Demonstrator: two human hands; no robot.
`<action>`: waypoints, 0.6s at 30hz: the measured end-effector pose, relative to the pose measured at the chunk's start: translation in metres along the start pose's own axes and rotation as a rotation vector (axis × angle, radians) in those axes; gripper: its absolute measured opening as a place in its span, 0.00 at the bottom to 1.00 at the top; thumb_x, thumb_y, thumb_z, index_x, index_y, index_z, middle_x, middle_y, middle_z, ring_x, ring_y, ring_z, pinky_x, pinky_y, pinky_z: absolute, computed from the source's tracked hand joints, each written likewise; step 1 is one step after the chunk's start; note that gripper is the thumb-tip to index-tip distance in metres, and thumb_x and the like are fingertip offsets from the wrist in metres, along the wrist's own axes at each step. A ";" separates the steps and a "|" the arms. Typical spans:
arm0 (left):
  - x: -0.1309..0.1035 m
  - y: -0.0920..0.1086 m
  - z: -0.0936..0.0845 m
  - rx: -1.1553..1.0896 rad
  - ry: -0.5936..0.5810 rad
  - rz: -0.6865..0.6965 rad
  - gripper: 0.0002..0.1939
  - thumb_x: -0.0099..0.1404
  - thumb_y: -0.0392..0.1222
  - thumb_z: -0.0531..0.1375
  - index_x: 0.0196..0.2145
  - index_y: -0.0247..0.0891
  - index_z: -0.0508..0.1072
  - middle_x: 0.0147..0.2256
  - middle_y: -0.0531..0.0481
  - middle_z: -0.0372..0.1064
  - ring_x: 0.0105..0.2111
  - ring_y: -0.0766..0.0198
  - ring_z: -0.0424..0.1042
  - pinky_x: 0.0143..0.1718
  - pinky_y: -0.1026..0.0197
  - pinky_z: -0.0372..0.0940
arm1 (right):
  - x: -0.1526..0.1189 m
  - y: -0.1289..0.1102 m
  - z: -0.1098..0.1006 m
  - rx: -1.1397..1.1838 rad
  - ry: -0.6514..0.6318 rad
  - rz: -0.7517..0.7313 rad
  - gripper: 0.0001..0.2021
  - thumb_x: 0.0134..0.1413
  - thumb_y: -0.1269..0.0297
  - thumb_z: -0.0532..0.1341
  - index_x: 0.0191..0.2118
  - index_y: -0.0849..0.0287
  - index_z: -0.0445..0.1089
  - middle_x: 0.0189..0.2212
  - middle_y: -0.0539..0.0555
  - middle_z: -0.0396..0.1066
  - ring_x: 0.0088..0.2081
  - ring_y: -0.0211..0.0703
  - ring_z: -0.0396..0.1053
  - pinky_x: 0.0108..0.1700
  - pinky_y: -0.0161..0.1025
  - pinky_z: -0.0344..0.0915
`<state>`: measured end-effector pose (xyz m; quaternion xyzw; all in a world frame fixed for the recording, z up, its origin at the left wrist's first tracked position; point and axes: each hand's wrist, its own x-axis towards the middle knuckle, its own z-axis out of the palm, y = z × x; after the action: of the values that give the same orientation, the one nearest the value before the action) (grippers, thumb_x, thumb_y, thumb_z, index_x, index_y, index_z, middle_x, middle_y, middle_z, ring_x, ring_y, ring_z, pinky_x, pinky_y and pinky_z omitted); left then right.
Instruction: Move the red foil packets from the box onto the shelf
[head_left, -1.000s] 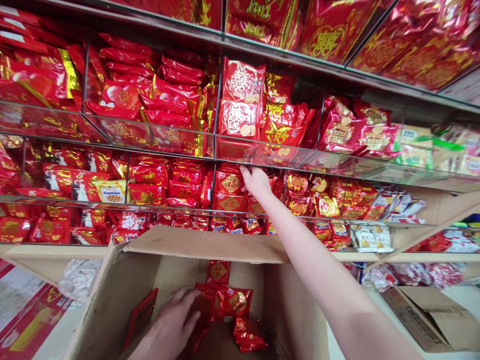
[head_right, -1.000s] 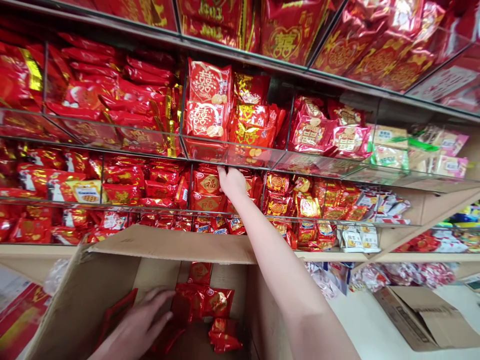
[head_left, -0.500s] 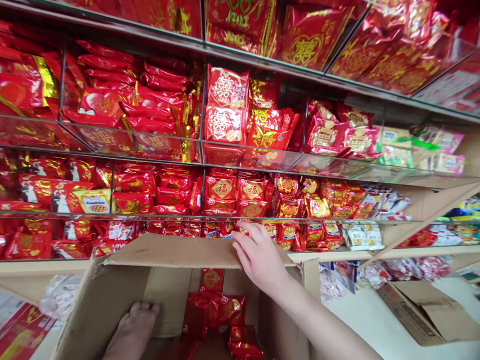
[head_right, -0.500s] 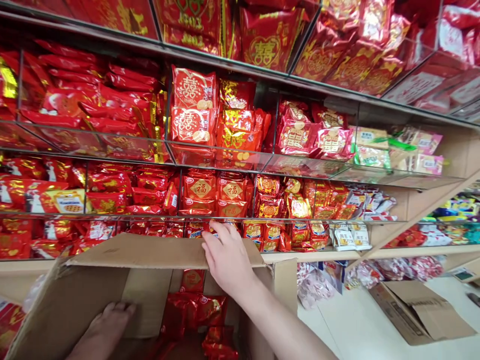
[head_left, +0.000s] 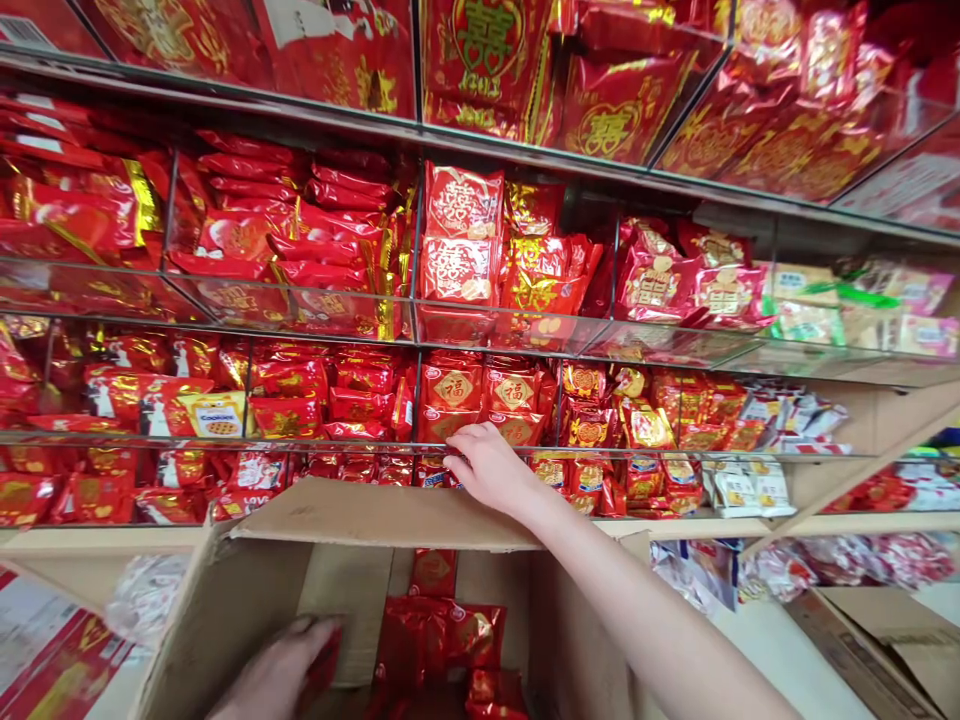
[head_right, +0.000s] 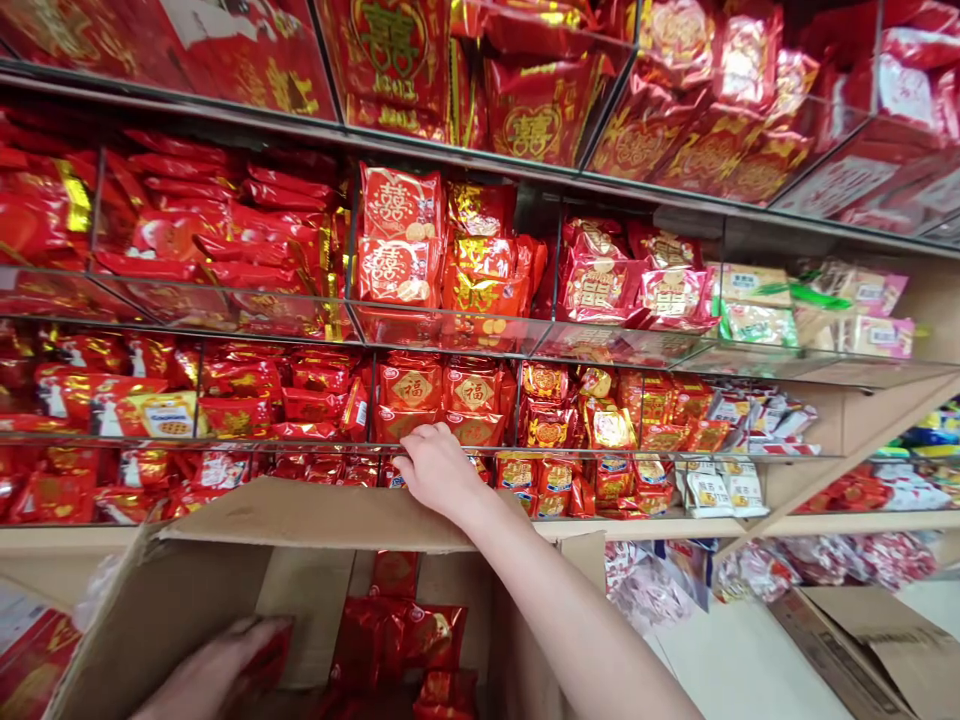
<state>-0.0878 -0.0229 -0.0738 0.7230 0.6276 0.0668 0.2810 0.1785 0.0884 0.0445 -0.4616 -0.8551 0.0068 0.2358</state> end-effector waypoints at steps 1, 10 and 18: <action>-0.006 0.007 -0.007 -0.147 -0.022 0.027 0.27 0.46 0.26 0.53 0.44 0.43 0.71 0.48 0.52 0.70 0.49 0.57 0.65 0.52 0.59 0.57 | -0.003 0.000 -0.002 0.015 0.003 -0.007 0.11 0.55 0.65 0.54 0.38 0.64 0.70 0.35 0.57 0.69 0.40 0.43 0.63 0.45 0.40 0.58; -0.041 0.107 -0.034 -1.178 0.177 0.073 0.25 0.49 0.40 0.65 0.44 0.47 0.63 0.35 0.55 0.74 0.37 0.61 0.72 0.37 0.64 0.68 | -0.090 -0.077 -0.027 0.661 0.147 0.198 0.11 0.55 0.60 0.55 0.42 0.58 0.66 0.31 0.50 0.70 0.32 0.35 0.66 0.34 0.31 0.61; -0.025 0.138 -0.019 -1.409 0.143 -0.040 0.20 0.51 0.48 0.63 0.41 0.39 0.70 0.34 0.50 0.76 0.38 0.56 0.73 0.34 0.62 0.69 | -0.108 -0.082 0.007 0.850 0.260 0.531 0.15 0.56 0.56 0.51 0.26 0.61 0.65 0.18 0.47 0.62 0.21 0.32 0.58 0.22 0.29 0.56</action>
<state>0.0186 -0.0476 0.0156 0.3513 0.4650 0.4991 0.6413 0.1616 -0.0428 0.0145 -0.5234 -0.5939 0.3558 0.4968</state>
